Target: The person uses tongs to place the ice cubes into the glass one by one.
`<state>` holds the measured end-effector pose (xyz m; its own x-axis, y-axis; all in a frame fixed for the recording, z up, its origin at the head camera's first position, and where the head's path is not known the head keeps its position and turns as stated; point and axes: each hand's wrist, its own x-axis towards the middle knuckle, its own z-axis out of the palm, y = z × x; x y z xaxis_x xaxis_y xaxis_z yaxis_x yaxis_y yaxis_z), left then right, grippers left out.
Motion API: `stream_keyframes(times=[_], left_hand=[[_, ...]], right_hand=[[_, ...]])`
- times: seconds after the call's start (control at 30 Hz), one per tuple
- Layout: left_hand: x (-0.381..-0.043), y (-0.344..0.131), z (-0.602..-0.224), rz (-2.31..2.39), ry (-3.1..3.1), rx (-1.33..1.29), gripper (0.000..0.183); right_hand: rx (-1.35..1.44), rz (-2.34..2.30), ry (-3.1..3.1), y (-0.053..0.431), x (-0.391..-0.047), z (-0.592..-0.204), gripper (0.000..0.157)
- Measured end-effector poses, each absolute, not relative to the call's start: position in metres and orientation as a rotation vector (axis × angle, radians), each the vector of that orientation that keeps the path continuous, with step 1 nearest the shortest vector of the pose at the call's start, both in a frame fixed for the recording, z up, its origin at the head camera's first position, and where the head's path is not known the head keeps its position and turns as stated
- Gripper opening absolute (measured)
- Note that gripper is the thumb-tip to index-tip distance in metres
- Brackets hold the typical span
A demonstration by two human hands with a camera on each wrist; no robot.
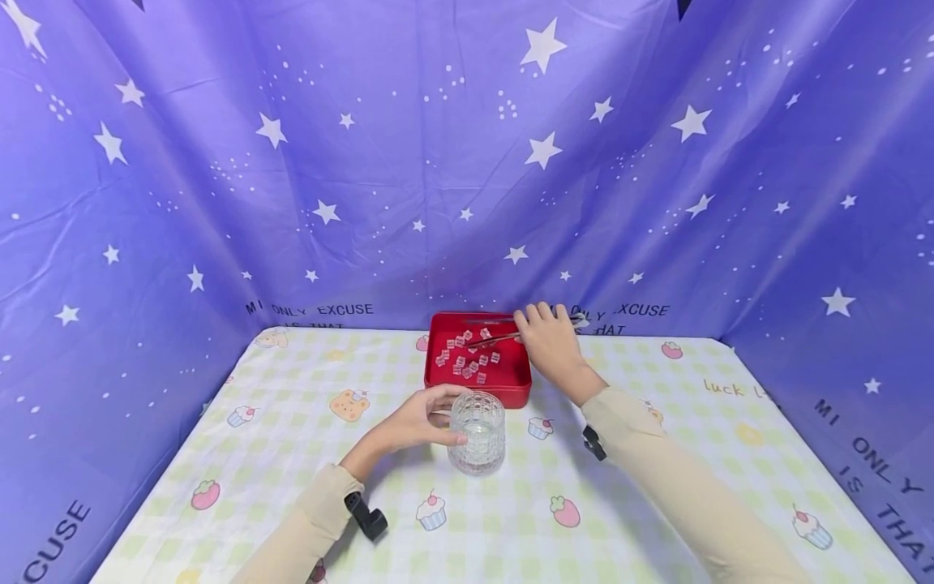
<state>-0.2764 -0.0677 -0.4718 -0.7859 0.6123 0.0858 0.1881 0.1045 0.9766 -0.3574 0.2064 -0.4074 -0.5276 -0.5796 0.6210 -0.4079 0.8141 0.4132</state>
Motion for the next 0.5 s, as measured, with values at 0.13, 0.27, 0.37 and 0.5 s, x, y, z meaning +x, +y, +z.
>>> stream_keyframes(times=[0.13,0.27,0.37,0.5], left_hand=[[-0.276,-0.068,-0.472,1.729,2.051,0.781,0.066],[-0.276,-0.068,-0.472,1.726,2.055,0.775,0.065],[-0.276,-0.068,-0.472,1.724,2.06,0.774,0.065],[-0.276,-0.068,-0.471,1.723,2.065,0.779,0.065]], right_hand=[[0.699,-0.289,-2.25,0.204,-0.36,-0.408,0.029],[0.689,-0.316,-2.274,0.201,-0.363,-0.408,0.029],[0.682,-0.343,-2.291,0.198,-0.365,-0.407,0.029],[0.676,-0.382,-2.323,0.195,-0.366,-0.407,0.029]])
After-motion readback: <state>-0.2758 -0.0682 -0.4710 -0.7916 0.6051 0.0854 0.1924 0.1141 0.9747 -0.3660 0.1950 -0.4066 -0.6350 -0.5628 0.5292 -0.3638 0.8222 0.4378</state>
